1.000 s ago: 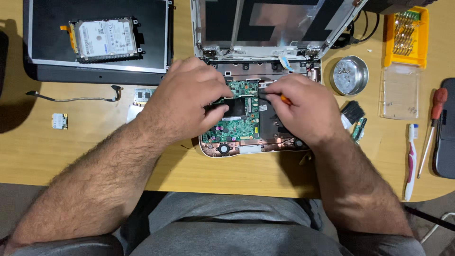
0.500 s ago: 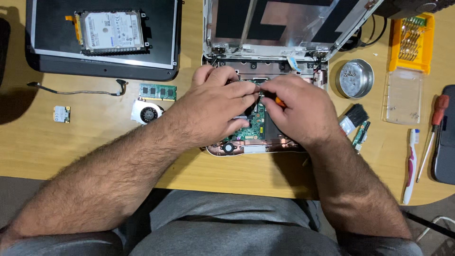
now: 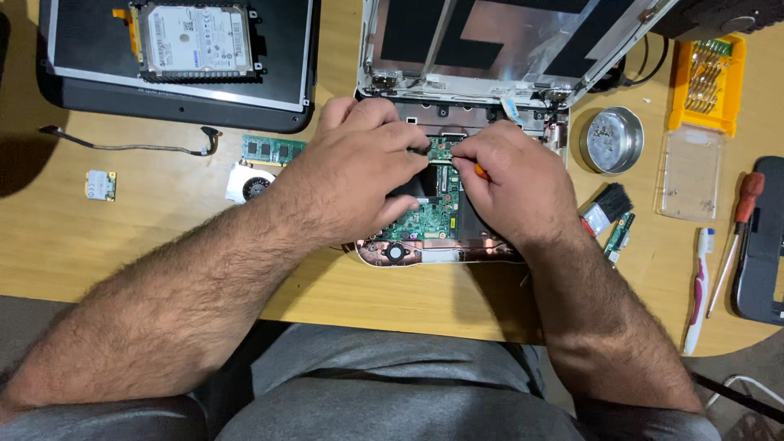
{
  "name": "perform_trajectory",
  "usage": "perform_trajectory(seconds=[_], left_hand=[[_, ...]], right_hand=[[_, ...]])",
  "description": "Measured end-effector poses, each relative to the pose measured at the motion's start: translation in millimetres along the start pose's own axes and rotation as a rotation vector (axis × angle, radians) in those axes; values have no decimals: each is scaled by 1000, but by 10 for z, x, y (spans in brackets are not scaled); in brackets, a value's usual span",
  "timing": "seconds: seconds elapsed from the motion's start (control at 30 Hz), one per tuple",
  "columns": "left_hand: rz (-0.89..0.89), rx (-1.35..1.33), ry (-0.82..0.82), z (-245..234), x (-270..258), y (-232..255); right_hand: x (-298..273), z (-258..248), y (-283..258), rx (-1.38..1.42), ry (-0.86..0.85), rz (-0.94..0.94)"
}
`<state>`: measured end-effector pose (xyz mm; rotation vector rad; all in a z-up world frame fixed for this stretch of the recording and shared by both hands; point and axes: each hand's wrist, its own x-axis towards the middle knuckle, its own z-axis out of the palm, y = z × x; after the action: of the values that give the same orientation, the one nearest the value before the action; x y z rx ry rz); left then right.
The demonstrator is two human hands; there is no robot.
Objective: The person removes a small circuit board from a disassembled laptop, cleans it with a toothbrush and a paintbrush, then reinserts it into the motherboard and secures it with a screwdriver.
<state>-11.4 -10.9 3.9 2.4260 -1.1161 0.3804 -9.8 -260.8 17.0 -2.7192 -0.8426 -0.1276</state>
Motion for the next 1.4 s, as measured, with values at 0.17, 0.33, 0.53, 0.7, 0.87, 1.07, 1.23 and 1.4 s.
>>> perform_trajectory(seconds=[0.17,0.33,0.53,0.7,0.87,1.07,1.23,1.4], left_hand=[[-16,26,-31,61,-22,-2],[-17,11,-32,37,-17,13],[-19,48,-23,20,-22,38],[-38,69,-61,24,-17,46],[-42,60,-68,23,-22,44],[-48,58,-59,31,-22,46],[-52,85,-64,33,-20,48],[-46,81,-67,30,-27,48]], right_hand=[[5,24,17,-25,15,-30],[14,38,19,-21,8,-75],[20,40,13,-17,-43,3],[19,77,79,53,-49,-9],[32,57,41,22,-86,26],[25,37,17,-38,-80,14],[39,19,-27,-65,-111,47],[20,32,-7,-114,-100,29]])
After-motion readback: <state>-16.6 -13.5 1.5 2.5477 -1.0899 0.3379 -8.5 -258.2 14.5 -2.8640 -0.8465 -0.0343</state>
